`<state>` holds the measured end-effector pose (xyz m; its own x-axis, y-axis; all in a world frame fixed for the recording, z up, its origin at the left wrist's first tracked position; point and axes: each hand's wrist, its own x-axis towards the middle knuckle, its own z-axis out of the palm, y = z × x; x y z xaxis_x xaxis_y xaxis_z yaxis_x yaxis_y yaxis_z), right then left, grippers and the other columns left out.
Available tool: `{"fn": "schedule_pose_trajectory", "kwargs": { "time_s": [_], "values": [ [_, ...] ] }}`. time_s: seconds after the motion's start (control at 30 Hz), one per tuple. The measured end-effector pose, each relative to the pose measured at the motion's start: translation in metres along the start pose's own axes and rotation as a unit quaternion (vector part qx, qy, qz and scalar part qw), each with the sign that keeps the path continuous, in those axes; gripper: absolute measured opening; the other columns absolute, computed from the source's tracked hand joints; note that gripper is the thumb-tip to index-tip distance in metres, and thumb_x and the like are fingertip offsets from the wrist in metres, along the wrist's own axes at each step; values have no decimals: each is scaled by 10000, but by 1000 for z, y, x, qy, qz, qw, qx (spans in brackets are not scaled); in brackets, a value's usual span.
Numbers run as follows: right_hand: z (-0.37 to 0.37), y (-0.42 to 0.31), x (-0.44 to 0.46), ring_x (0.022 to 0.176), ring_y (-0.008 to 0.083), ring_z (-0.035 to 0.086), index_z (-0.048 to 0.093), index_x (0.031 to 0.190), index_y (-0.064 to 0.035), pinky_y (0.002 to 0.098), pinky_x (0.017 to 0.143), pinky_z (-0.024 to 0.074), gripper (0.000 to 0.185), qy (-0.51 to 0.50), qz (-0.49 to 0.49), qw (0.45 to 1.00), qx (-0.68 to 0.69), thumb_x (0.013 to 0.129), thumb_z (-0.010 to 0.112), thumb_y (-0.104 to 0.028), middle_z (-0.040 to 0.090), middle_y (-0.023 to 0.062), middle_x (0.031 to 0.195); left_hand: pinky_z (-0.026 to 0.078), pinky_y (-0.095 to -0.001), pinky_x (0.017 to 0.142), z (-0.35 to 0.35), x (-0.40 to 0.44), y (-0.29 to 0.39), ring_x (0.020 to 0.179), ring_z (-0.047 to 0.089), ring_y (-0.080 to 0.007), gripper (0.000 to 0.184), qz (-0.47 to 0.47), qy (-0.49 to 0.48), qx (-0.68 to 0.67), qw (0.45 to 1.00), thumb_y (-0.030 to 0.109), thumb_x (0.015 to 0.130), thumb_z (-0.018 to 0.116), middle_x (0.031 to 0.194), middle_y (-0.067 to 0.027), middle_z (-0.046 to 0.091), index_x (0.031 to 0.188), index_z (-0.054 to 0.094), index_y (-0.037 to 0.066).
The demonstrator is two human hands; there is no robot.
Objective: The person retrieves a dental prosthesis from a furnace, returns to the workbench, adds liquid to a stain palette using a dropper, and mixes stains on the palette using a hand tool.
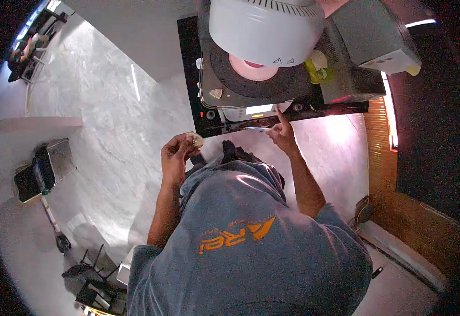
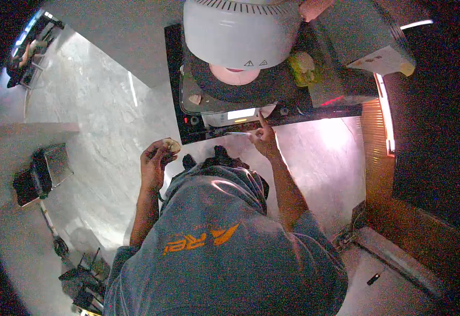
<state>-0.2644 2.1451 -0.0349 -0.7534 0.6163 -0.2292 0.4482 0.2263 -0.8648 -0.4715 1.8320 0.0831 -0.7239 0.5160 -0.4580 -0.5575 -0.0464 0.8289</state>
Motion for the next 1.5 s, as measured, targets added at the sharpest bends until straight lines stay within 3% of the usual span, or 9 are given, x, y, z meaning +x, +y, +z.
{"fn": "schedule_pose_trajectory", "kwargs": {
  "time_s": [0.2, 0.3, 0.5, 0.7, 0.83, 0.97, 1.1, 1.23, 1.5],
  "values": [
    [-4, -4, 9, 664, 121, 619, 289, 1636, -207, 286, 633, 531, 941, -13, 47, 999, -21, 816, 728, -70, 652, 53, 872, 598, -312, 773, 14, -2, 2, 907, 742, -205, 230, 5, 5, 22, 1000, 174, 1011, 660, 1011, -114, 748, 1107, 710, -29],
    [-9, 7, 12, 578, 77, 536, 346, 1611, -155, 242, 503, 443, 863, 6, 40, 997, 67, 844, 737, -80, 590, 1, 677, 608, -338, 795, 15, -2, -4, 932, 736, -222, 267, 2, 7, 43, 999, 217, 1011, 656, 1040, -121, 737, 1122, 698, -23],
    [-28, -2, 7, 580, 73, 527, 497, 1524, -108, 234, 497, 439, 687, -31, 77, 983, 164, 873, 715, -81, 616, 1, 723, 603, -323, 779, 32, -11, -1, 914, 734, -201, 238, 14, -8, 45, 999, 190, 1014, 647, 1021, -112, 745, 1112, 703, -20],
    [-27, 6, 11, 702, 108, 648, 710, 1230, 1, 274, 638, 548, 323, -146, 87, 974, 152, 921, 690, -90, 731, 74, 892, 593, -317, 788, 39, -8, -11, 903, 740, -190, 216, 4, -10, 25, 1000, 188, 1014, 655, 1011, -99, 755, 1092, 713, -5],
    [-7, -10, 11, 904, 191, 734, 668, 1250, 47, 322, 835, 595, 313, -238, 38, 963, 119, 969, 674, -90, 754, 146, 1020, 600, -366, 803, 35, -7, -21, 923, 746, -244, 250, -1, 19, 24, 1000, 183, 990, 663, 1031, -118, 750, 1153, 696, -5],
    [35, 2, 19, 900, 175, 714, 704, 1206, 16, 335, 821, 570, 375, -290, 5, 950, 118, 896, 794, -175, 769, 109, 998, 600, -361, 807, 36, -17, -25, 921, 742, -237, 259, 0, 48, 7, 999, 207, 990, 676, 1027, -116, 750, 1137, 695, -5],
    [84, -17, 30, 890, 204, 719, 671, 1092, 72, 315, 734, 565, 196, -353, 106, 929, 46, 993, 651, -97, 747, 129, 967, 602, -354, 803, 31, -33, -32, 920, 739, -229, 262, 4, 88, -13, 996, 212, 997, 668, 1027, -119, 747, 1137, 689, -9],
    [143, -3, 27, 695, 147, 640, 714, 944, -40, 323, 545, 468, 208, -267, 233, 912, 206, 998, 654, -231, 731, 83, 830, 606, -352, 801, 25, -54, -40, 908, 738, -222, 258, 18, 139, -34, 989, 201, 1004, 658, 1022, -122, 743, 1133, 682, -21],
    [203, -9, 22, 703, 138, 624, 645, 964, -92, 303, 557, 468, 207, -200, 306, 905, 216, 1031, 623, -288, 672, 34, 825, 603, -340, 804, -3, -81, -44, 927, 732, -206, 228, 18, 190, -94, 977, 130, 1000, 662, 1034, -126, 737, 1140, 686, -48]
  ]
}}
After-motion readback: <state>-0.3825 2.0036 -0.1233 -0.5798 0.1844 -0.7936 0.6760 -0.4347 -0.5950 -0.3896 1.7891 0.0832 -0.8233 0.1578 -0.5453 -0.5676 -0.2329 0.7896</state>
